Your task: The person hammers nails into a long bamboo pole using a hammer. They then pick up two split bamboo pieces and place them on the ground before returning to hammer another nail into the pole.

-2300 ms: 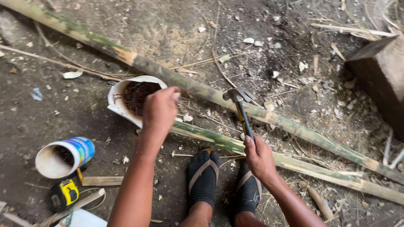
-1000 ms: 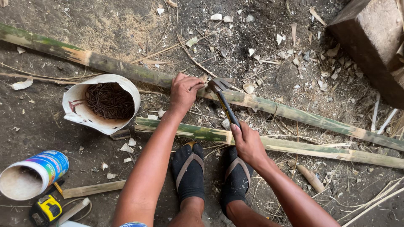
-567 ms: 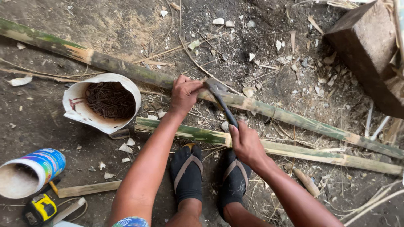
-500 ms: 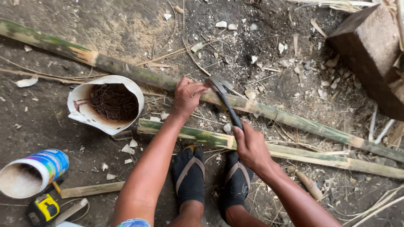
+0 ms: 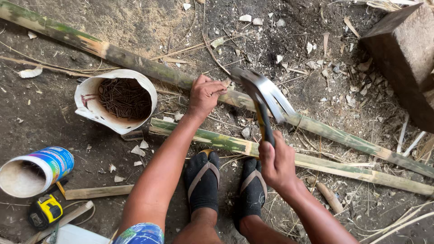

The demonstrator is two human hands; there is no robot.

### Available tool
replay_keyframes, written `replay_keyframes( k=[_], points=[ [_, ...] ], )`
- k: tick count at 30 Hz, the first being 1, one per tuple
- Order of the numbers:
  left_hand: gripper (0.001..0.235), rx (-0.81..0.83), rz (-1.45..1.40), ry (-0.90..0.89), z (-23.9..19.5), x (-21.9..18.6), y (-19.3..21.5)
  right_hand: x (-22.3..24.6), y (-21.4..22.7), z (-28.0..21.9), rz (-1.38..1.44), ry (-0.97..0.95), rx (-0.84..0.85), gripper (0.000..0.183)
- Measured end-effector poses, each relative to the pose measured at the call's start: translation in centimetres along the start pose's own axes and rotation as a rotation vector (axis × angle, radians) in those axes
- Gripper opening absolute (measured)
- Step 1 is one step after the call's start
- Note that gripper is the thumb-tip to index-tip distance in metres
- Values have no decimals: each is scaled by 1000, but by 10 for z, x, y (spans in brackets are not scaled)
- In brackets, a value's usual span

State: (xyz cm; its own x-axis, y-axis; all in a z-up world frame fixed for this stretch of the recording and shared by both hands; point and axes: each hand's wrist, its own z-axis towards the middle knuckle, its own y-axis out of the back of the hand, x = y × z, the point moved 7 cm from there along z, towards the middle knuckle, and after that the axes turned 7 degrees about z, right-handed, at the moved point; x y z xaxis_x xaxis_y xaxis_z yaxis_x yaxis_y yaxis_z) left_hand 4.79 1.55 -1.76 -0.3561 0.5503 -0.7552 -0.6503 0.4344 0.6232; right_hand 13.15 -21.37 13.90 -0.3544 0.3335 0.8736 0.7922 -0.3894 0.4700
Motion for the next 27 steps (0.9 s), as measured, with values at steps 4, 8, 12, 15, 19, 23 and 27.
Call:
replay_keyframes(
  k=[4,8,12,15,19,23,27],
  points=[
    [3,76,65,1,11,-2,6,-45,-19,12,-127,-432,128,32],
    [20,34,78,-37,16,-29,37,-45,-19,17,-244,-318,33,33],
    [44,8,151,-228,9,-89,34,-45,0,0,-61,-357,-91,35],
    [63,64,405,-380,6,-129,-1,-51,10,5,-2,-506,-124,36],
    [48,595,643,-359,11,-97,-41,-39,30,14,103,-423,-241,42],
    [27,530,582,-338,16,-87,-29,-37,27,10,254,-416,-259,42],
    [30,501,818,-236,30,-38,8,-41,18,2,186,-456,-202,43]
  ],
)
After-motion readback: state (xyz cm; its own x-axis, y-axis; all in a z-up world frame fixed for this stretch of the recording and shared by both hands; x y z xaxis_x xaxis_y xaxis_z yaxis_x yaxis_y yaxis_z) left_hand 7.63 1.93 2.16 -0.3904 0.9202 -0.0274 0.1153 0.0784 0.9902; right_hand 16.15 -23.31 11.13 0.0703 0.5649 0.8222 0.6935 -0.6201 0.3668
